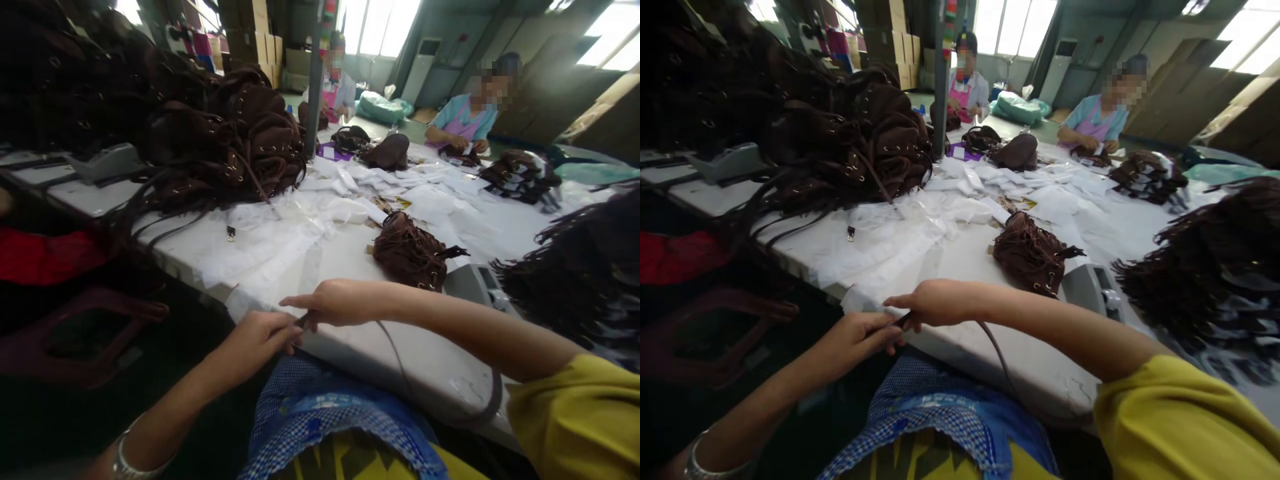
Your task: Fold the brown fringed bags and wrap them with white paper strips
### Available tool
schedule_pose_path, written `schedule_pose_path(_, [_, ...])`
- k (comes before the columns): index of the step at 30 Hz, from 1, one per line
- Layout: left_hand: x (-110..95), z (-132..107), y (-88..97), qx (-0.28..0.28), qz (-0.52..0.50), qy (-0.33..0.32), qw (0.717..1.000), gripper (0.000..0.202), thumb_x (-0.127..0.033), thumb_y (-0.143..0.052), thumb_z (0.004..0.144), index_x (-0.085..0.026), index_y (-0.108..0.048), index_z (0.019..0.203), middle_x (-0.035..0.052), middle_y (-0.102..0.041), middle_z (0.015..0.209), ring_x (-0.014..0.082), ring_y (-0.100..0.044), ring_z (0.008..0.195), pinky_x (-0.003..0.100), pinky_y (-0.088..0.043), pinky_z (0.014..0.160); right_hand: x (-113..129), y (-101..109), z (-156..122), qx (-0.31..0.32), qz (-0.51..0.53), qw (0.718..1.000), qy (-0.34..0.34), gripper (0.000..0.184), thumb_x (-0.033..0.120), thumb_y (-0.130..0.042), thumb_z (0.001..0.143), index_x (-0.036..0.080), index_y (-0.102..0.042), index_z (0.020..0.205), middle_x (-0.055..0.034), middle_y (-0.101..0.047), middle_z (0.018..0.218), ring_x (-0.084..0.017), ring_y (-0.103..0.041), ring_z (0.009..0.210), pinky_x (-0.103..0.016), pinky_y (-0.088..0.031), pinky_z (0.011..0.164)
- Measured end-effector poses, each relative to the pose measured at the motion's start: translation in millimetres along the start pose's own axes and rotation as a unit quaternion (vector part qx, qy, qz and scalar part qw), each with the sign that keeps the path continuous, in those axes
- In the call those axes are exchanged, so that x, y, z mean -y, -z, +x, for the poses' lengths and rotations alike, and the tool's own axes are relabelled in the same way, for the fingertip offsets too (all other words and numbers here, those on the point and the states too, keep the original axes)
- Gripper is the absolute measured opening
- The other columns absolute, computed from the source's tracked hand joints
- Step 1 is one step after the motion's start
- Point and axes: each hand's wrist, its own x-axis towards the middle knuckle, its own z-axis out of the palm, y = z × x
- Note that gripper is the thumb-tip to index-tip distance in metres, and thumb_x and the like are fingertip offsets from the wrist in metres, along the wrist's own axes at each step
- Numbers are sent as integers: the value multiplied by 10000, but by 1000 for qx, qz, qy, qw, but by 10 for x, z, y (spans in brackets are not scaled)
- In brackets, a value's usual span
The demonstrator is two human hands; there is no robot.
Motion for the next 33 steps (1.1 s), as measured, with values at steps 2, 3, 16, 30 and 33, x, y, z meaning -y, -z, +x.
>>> schedule_pose_path(2, [64, -45, 43, -3, 6, 0, 1000, 366, -464, -464, 939, -208, -726, 924, 14, -727, 773, 168, -664, 693, 242, -473, 680, 4, 27, 91, 11, 32, 999, 8, 691, 149, -570, 904, 215, -275, 1525, -20, -744, 874, -124, -638, 722, -199, -403, 662])
schedule_pose_path(3, [155, -96, 86, -15, 18, 14, 1000, 390, -490, -460, 930, -211, -733, 916, 17, -727, 753, 169, -656, 646, 245, -474, 639, -31, 26, 96, 6, 49, 999, 2, 706, 146, -584, 897, 213, -271, 1526, -19, -740, 878, -117, -629, 702, -197, -407, 666])
schedule_pose_path(16, [-85, -75, 301, -63, -15, 17, 998, 431, -515, -450, 933, -218, -739, 1052, 25, -756, 896, 229, -694, 855, 272, -511, 781, 30, 439, 44, -4, -7, 1000, 16, 165, 201, -565, 940, 169, -715, 879, 15, -702, 718, -91, -601, 633, -187, -393, 614])
schedule_pose_path(30, [-262, 246, 72, -235, -245, 20, 940, 516, -661, -363, 921, -189, -474, 1096, 68, -735, 811, 241, -725, 726, 362, -575, 677, -42, 324, -77, -148, 85, 985, 29, 189, 246, -574, 929, 166, -734, 988, 11, -712, 702, -83, -592, 603, -187, -400, 619])
schedule_pose_path(33, [-200, 147, 164, -169, -173, 34, 970, 561, -659, -336, 928, -175, -576, 1080, 76, -745, 861, 242, -713, 843, 337, -544, 766, -68, 405, -165, -156, 73, 985, 26, 220, 268, -586, 920, 149, -750, 834, 17, -688, 667, -58, -487, 513, -184, -353, 543])
